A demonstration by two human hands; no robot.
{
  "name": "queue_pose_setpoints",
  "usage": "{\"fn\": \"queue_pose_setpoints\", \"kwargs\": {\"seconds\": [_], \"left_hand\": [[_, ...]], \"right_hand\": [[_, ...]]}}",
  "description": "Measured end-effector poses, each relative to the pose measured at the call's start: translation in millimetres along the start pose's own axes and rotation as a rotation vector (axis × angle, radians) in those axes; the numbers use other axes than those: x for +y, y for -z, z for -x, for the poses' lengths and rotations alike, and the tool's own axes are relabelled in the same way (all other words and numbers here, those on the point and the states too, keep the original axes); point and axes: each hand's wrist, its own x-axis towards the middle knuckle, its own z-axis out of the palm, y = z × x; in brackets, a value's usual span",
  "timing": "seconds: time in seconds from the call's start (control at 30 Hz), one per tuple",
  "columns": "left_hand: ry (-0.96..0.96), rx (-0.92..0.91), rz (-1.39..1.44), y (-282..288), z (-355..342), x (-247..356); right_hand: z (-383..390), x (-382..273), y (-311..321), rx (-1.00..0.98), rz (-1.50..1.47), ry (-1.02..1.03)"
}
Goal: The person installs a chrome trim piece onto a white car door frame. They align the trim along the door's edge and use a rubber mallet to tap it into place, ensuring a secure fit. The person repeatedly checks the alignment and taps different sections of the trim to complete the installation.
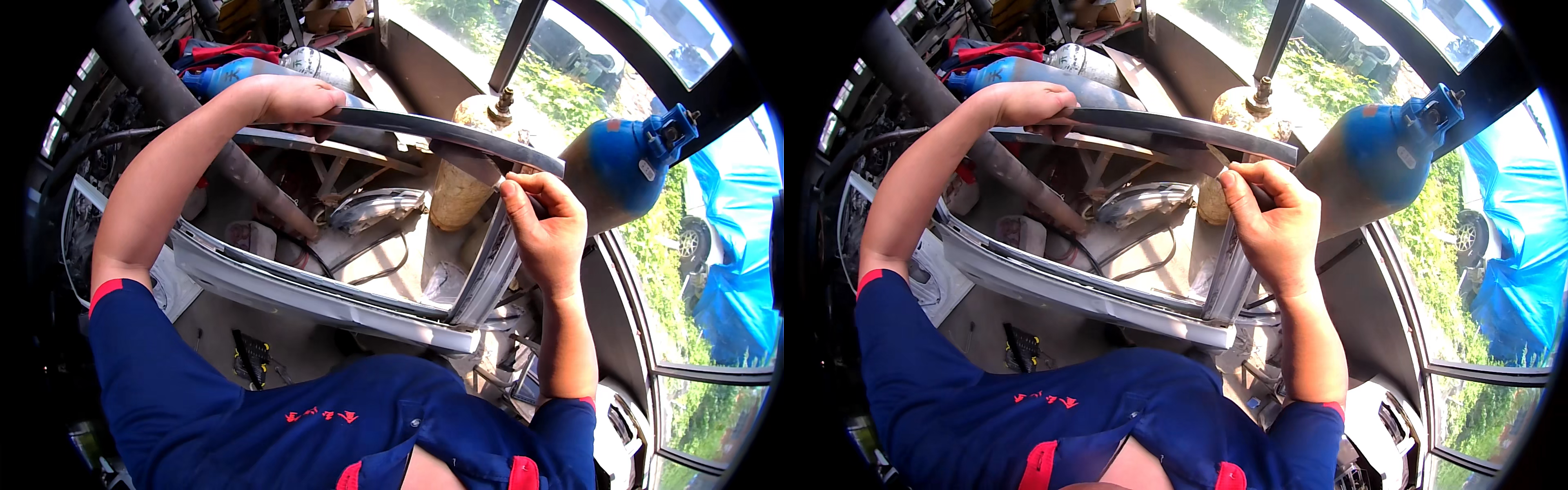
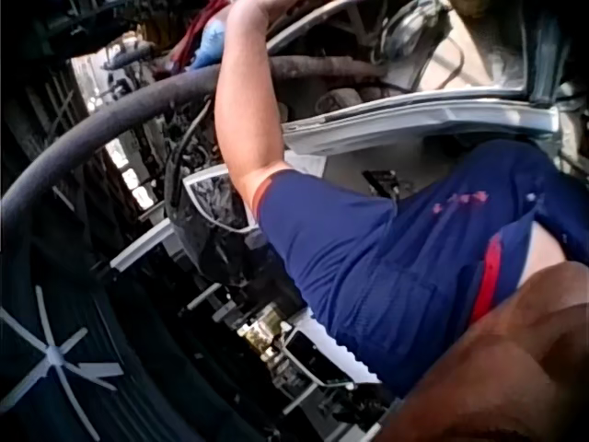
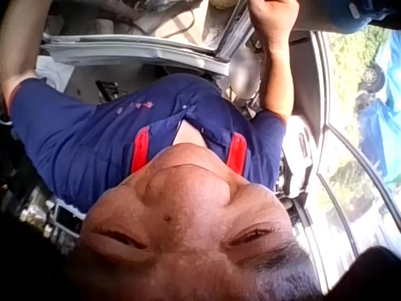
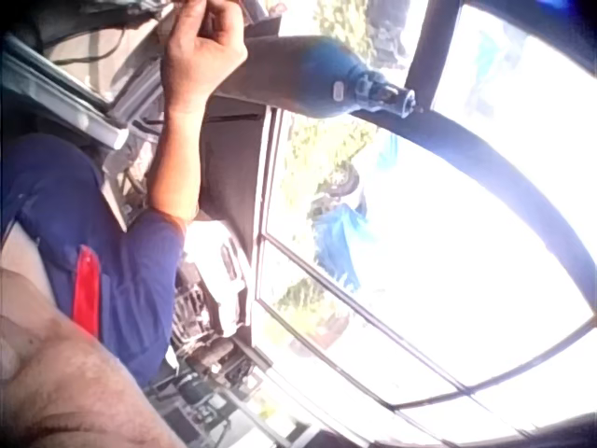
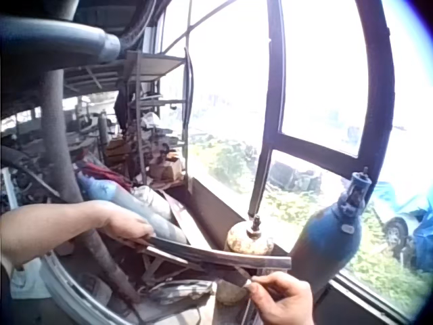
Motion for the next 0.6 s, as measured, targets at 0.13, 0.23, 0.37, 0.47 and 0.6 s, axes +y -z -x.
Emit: {"fn": "queue_pose_setpoints", "kwargs": {"seconds": [0.13,0.23,0.37,0.47,0.6], "left_hand": [[0.045,0.024,0.046,-1.8,0.8,2.3],[0.016,0.030,0.026,-1.5,1.8,-0.4],[0.038,0.012,0.023,-0.7,1.0,3.3],[0.050,0.000,0.069,-0.8,0.0,7.1],[0.055,0.037,0.130,-1.4,-1.5,-2.9]], "right_hand": [[11.7,17.2,-14.2,0.047,0.012,0.076],[0.2,1.0,-4.2,0.006,0.023,0.088],[3.6,12.9,-10.6,0.036,0.031,0.128],[8.2,11.9,-13.7,0.036,-0.032,0.057],[-2.2,6.7,-9.9,0.007,0.033,0.068]]}}
